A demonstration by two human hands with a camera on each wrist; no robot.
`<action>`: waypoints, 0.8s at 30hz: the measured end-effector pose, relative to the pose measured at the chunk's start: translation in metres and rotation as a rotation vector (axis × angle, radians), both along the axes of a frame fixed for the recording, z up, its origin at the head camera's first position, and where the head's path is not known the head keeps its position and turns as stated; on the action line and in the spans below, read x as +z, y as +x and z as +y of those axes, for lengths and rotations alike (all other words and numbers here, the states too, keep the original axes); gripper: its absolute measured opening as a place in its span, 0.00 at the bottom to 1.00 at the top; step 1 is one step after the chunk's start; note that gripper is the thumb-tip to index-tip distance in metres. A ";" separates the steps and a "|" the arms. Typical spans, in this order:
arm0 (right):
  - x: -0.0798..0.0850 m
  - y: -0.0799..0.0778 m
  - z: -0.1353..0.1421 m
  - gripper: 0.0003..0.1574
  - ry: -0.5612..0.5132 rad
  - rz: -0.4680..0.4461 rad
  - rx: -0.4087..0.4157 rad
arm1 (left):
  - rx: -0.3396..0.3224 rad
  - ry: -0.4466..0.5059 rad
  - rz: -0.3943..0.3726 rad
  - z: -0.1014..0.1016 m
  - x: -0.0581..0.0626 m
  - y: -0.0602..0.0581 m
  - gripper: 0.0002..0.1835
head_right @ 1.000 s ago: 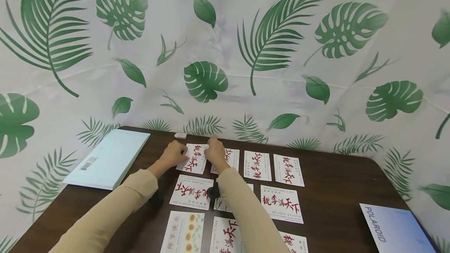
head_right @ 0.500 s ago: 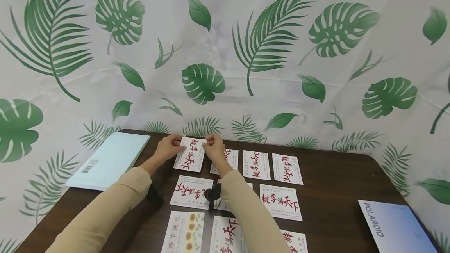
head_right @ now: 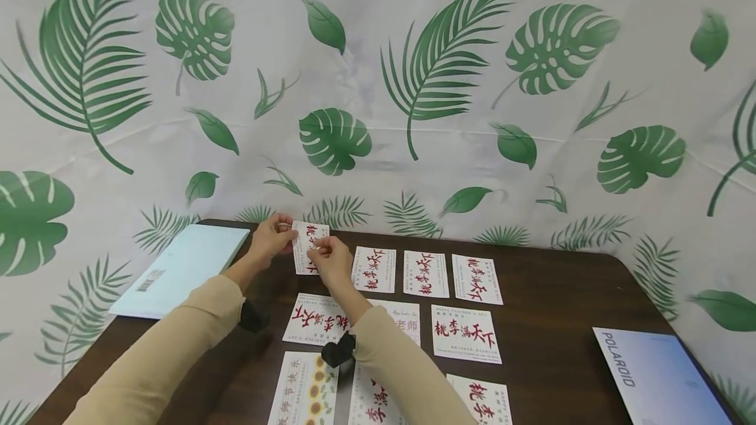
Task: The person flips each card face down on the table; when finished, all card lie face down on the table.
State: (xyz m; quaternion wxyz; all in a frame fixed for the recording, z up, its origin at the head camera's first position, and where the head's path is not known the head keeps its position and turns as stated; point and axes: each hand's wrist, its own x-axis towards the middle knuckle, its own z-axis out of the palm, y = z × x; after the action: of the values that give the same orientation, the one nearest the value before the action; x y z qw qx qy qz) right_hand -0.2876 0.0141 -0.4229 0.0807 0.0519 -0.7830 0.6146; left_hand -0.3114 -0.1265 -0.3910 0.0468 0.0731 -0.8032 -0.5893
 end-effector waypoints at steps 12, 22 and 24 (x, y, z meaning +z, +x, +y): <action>0.001 0.005 -0.003 0.07 0.325 0.357 -0.095 | -0.054 0.136 0.083 0.017 0.008 0.005 0.17; 0.001 -0.001 0.025 0.06 0.098 0.287 -0.269 | 0.043 -0.054 0.095 0.015 -0.013 0.009 0.24; 0.000 -0.001 0.026 0.06 0.039 0.207 -0.257 | 0.047 -0.068 0.060 0.013 -0.019 0.010 0.24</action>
State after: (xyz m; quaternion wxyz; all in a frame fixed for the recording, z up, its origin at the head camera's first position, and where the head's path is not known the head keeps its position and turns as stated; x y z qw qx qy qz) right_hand -0.2882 0.0401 -0.4229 0.2379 0.0162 -0.7825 0.5752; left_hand -0.3016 -0.1135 -0.4095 0.0869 0.0726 -0.8192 -0.5622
